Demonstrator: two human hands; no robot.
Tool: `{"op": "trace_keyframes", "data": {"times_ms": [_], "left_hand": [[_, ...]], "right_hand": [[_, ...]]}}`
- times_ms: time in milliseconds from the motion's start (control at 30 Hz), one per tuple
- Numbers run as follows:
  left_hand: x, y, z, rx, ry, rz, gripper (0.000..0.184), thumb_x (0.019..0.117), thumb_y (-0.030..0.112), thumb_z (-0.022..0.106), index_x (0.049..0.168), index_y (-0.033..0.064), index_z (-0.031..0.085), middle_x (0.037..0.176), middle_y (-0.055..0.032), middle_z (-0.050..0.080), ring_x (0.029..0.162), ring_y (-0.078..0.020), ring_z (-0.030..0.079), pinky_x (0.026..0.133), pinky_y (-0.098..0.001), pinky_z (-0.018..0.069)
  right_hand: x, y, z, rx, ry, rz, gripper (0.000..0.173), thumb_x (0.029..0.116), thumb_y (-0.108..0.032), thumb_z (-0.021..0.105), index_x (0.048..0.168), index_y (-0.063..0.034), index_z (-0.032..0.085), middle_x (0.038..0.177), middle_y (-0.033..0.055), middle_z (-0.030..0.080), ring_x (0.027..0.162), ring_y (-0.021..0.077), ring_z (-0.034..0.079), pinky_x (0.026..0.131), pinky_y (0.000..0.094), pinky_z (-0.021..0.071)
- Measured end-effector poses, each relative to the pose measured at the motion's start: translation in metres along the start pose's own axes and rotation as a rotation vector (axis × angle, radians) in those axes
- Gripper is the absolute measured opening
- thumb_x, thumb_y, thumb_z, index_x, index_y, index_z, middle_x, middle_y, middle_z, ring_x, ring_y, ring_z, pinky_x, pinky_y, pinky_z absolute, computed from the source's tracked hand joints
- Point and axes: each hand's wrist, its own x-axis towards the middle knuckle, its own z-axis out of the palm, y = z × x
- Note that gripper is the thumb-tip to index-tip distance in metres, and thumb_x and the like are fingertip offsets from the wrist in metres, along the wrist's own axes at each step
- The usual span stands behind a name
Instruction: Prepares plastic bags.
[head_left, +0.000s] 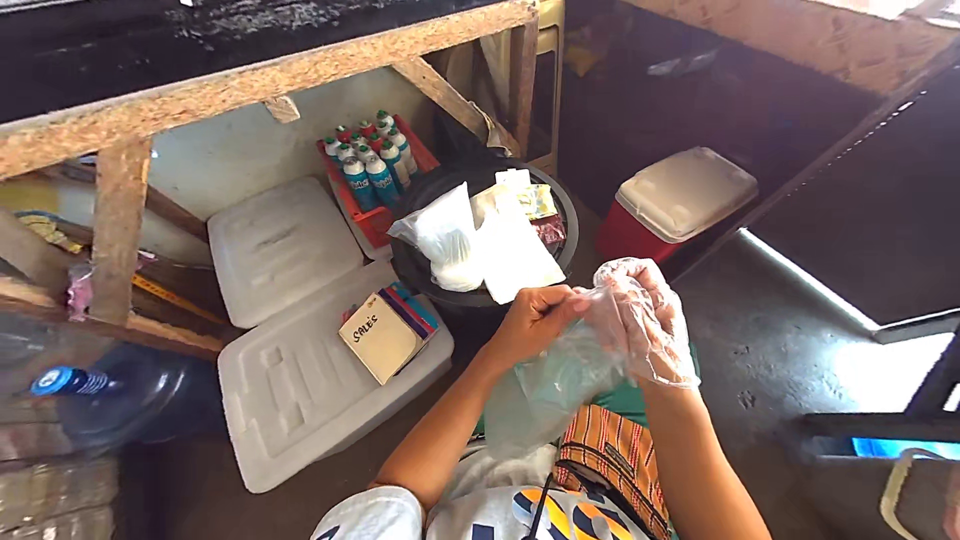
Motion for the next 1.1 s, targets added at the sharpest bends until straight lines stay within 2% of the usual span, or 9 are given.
{"op": "trace_keyframes", "data": {"times_ms": [100,167,267,367,467,733,867,1033,1100], "left_hand": [[-0.016,-0.002,-0.020,-0.023,0.074,-0.103,0.030,0.1061,0.015,0.044,0.090,0.0019,0.066,0.084,0.0047,0.063,0.080,0.0036,0.059,0.076,-0.0172,0.0502],[-0.025,0.002,-0.043,-0.251,0.232,-0.212,0.037,0.1083,0.031,0.040,0.087,0.0207,0.068,0.081,0.0127,0.066,0.079,0.0027,0.062,0.077,-0.0205,0.0540],[-0.041,0.001,-0.079,-0.605,0.245,-0.235,0.033,0.1014,0.051,0.054,0.080,0.0292,0.068,0.072,0.0151,0.060,0.072,0.0003,0.060,0.075,-0.0213,0.0535],[-0.058,-0.012,-0.109,-0.484,0.194,-0.349,0.039,0.1019,0.055,0.049,0.080,0.0285,0.067,0.070,0.0161,0.060,0.067,0.0038,0.059,0.067,-0.0149,0.0507],[-0.054,-0.011,-0.129,-0.307,0.202,-0.457,0.034,0.1054,0.016,0.035,0.089,0.0230,0.065,0.079,0.0140,0.067,0.076,0.0012,0.065,0.077,-0.0212,0.0565],[0.031,-0.033,-0.172,0.118,0.742,-0.345,0.011,0.1059,0.016,0.052,0.106,0.0053,0.057,0.081,0.0051,0.060,0.065,0.0014,0.056,0.058,-0.0168,0.0480],[0.015,-0.085,-0.169,0.321,0.827,-0.591,0.030,0.1057,0.011,0.047,0.125,-0.0111,0.051,0.102,-0.0171,0.059,0.081,-0.0162,0.057,0.073,-0.0333,0.0501],[-0.031,-0.148,-0.151,0.581,0.732,-0.783,0.040,0.1029,0.009,0.054,0.137,-0.0101,0.051,0.131,-0.0312,0.060,0.125,-0.0410,0.058,0.108,-0.0559,0.0435],[-0.031,-0.152,-0.152,0.713,0.710,-0.745,0.036,0.1029,0.011,0.053,0.133,-0.0094,0.053,0.128,-0.0314,0.061,0.123,-0.0432,0.058,0.105,-0.0584,0.0445]], "right_hand": [[0.000,0.004,0.003,-0.134,-0.180,0.127,0.014,0.0980,-0.019,0.058,0.112,-0.0146,0.058,0.072,-0.0145,0.059,0.052,-0.0079,0.050,0.049,0.0109,0.0451],[0.001,0.012,0.003,-0.159,-0.417,0.250,0.020,0.0936,-0.024,0.066,0.107,-0.0100,0.059,0.074,-0.0139,0.064,0.057,-0.0079,0.055,0.053,0.0125,0.0482],[0.013,0.039,0.000,0.020,-0.744,0.311,0.010,0.0987,-0.024,0.063,0.094,-0.0159,0.067,0.084,-0.0167,0.063,0.075,-0.0084,0.058,0.068,0.0126,0.0501],[0.036,0.058,0.005,0.224,-0.409,0.436,0.009,0.0931,-0.027,0.063,0.089,-0.0236,0.071,0.077,-0.0143,0.069,0.068,-0.0039,0.062,0.064,0.0167,0.0523],[0.089,0.072,0.027,0.319,-0.235,0.458,0.021,0.1001,-0.016,0.047,0.089,-0.0217,0.064,0.072,-0.0123,0.062,0.065,-0.0024,0.058,0.064,0.0168,0.0510],[0.200,0.098,0.087,-0.079,-0.058,0.380,0.018,0.1066,-0.010,0.048,0.106,-0.0004,0.063,0.091,0.0011,0.065,0.083,0.0027,0.061,0.078,0.0197,0.0518],[0.187,0.139,0.085,-0.391,-0.165,0.482,0.034,0.1074,-0.009,0.048,0.132,0.0107,0.059,0.136,0.0269,0.060,0.128,0.0296,0.056,0.112,0.0420,0.0395],[0.139,0.214,0.093,-0.228,0.018,0.749,0.025,0.1059,-0.009,0.048,0.122,0.0065,0.059,0.096,0.0161,0.061,0.079,0.0190,0.057,0.074,0.0358,0.0504],[0.142,0.222,0.093,-0.294,0.026,0.729,0.027,0.1067,-0.012,0.050,0.120,0.0080,0.062,0.101,0.0207,0.064,0.084,0.0239,0.061,0.080,0.0399,0.0517]]}}
